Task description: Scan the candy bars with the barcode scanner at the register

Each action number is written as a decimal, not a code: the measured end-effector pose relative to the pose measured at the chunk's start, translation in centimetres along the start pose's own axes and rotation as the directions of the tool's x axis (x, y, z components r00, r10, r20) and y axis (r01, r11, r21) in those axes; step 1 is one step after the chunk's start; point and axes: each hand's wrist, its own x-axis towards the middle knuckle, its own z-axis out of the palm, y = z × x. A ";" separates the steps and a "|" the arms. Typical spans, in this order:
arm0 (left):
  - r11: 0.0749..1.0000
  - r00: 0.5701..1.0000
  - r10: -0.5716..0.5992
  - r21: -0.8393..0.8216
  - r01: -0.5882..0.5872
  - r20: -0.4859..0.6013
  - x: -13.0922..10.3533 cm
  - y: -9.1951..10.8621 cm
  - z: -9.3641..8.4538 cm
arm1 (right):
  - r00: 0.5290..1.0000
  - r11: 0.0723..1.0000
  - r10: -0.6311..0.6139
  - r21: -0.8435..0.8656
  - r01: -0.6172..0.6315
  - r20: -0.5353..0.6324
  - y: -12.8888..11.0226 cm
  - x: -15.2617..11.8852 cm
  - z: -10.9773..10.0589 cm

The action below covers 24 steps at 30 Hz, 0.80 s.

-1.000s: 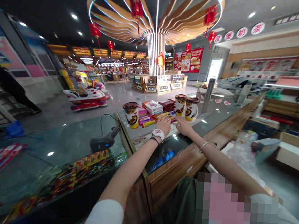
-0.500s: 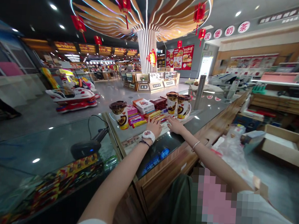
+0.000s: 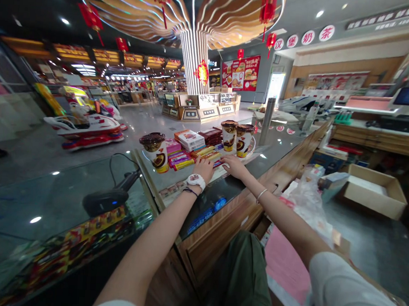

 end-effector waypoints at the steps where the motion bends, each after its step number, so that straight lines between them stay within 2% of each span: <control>1: 1.000 1.000 0.002 0.007 -0.002 0.007 0.1 0.1 -0.1 | 1.000 1.000 -0.009 -0.001 0.009 -0.011 0.0 0.0 0.0; 4: 1.000 1.000 -0.004 0.020 0.003 0.021 0.3 0.4 -0.3 | 0.999 0.999 -0.042 -0.018 0.041 -0.031 -0.1 -0.1 -0.2; 8: 0.999 1.000 0.022 0.031 -0.021 -0.018 0.2 0.6 -0.6 | 0.995 0.995 -0.079 -0.066 0.075 -0.058 -0.5 -0.2 -0.7; 13: 1.000 0.998 0.008 0.030 -0.006 -0.067 -1.0 0.0 -1.5 | 0.975 0.965 -0.206 -0.182 0.189 -0.080 -1.8 -0.2 -1.0; 18: 0.998 0.988 0.000 0.069 0.011 -0.155 -3.2 -1.4 -3.4 | 0.947 0.938 -0.273 -0.264 0.224 -0.166 -4.9 0.5 -1.5; 24: 0.995 0.966 -0.045 0.078 0.067 -0.256 -6.6 -4.4 -5.9 | 0.922 0.923 -0.326 -0.279 0.264 -0.207 -9.9 2.4 -2.1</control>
